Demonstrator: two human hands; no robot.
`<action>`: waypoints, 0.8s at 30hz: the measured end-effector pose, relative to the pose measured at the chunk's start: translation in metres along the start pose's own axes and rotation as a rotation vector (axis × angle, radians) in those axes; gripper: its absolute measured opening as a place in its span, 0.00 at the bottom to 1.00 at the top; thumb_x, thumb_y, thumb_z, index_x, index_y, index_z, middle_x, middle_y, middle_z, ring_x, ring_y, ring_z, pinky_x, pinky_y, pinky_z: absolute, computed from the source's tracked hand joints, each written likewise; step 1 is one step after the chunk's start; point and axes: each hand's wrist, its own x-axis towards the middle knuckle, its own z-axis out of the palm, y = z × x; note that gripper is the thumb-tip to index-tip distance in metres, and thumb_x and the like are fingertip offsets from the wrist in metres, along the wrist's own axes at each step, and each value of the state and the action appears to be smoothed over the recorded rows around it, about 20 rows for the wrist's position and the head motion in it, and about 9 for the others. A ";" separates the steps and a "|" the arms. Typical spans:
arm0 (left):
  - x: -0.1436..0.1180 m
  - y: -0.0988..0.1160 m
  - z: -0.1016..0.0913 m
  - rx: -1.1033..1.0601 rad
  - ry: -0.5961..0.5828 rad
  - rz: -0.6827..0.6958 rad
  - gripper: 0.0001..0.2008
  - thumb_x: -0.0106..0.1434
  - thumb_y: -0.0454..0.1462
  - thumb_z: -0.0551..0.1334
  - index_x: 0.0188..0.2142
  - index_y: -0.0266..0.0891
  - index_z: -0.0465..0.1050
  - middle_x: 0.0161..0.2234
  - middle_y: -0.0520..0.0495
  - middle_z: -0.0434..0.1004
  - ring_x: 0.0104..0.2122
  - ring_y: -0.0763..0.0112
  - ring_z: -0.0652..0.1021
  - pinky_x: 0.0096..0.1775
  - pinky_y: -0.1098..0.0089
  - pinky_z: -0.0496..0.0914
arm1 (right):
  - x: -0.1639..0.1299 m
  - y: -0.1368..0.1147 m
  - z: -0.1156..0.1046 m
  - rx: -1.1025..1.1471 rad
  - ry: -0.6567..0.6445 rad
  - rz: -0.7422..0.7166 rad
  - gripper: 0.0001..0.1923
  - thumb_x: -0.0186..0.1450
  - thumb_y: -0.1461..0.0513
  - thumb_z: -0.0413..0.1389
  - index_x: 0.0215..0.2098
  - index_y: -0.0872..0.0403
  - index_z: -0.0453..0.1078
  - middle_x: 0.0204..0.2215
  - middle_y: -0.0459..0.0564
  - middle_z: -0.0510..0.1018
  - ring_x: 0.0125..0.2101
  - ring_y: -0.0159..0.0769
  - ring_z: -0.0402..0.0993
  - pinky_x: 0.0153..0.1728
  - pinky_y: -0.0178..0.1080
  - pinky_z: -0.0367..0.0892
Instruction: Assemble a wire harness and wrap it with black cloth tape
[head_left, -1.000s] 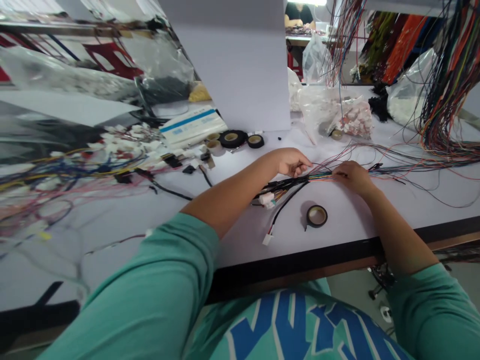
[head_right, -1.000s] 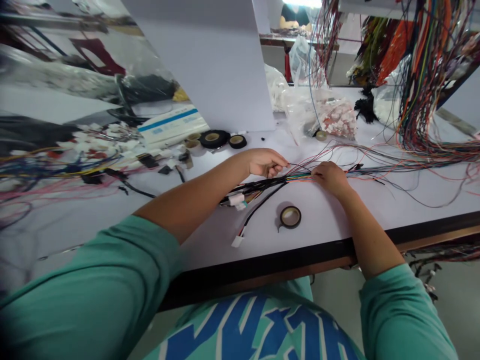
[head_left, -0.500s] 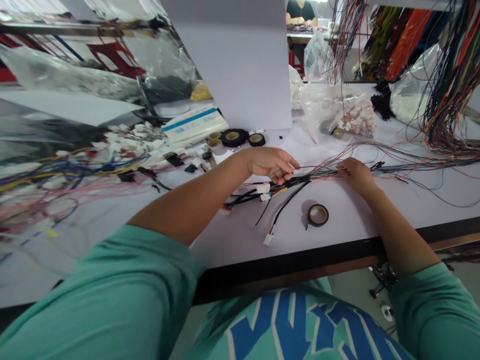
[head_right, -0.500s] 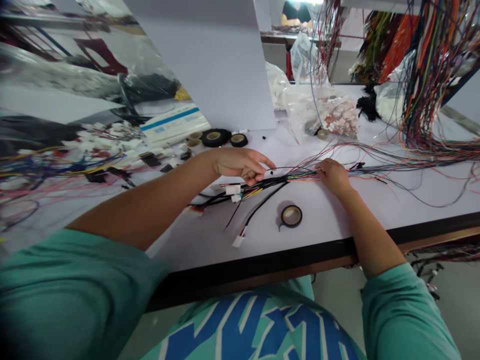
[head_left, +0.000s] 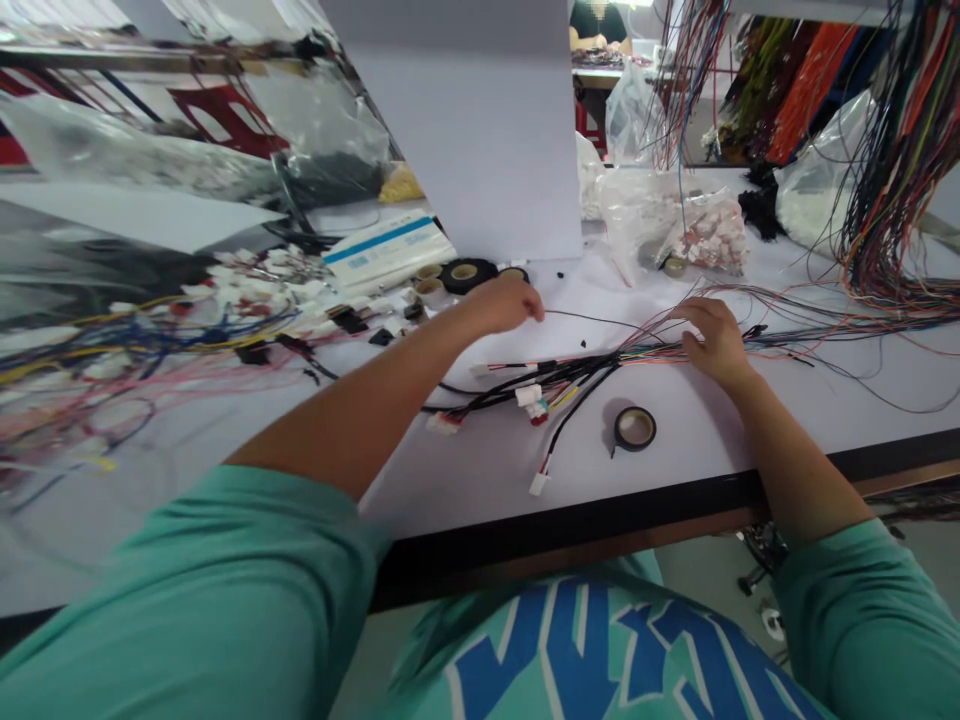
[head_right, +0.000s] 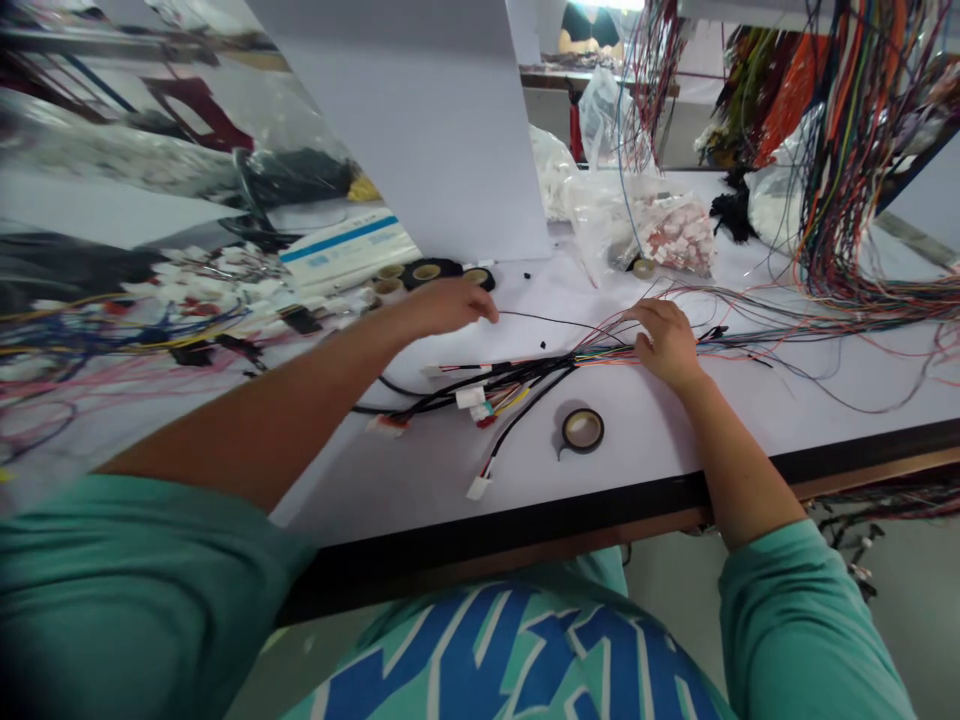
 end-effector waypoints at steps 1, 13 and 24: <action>-0.002 0.004 0.006 0.131 0.015 0.023 0.09 0.51 0.30 0.57 0.27 0.38 0.75 0.35 0.44 0.75 0.35 0.64 0.74 0.38 0.68 0.65 | 0.000 0.004 -0.003 -0.006 -0.010 0.015 0.21 0.50 0.69 0.47 0.41 0.53 0.71 0.41 0.52 0.75 0.44 0.43 0.67 0.47 0.46 0.60; -0.026 0.063 0.068 0.478 -0.116 0.409 0.17 0.59 0.40 0.54 0.43 0.31 0.70 0.43 0.34 0.72 0.47 0.53 0.70 0.43 0.64 0.66 | -0.005 0.007 -0.005 -0.190 -0.503 0.087 0.15 0.57 0.60 0.51 0.42 0.53 0.71 0.40 0.54 0.75 0.43 0.45 0.68 0.41 0.42 0.59; 0.009 0.055 0.041 -0.220 -0.496 0.127 0.04 0.52 0.33 0.57 0.26 0.35 0.71 0.20 0.53 0.69 0.23 0.75 0.71 0.29 0.74 0.63 | 0.004 0.001 -0.013 -0.129 -0.467 0.209 0.14 0.59 0.65 0.46 0.38 0.55 0.70 0.35 0.52 0.78 0.35 0.38 0.71 0.34 0.36 0.58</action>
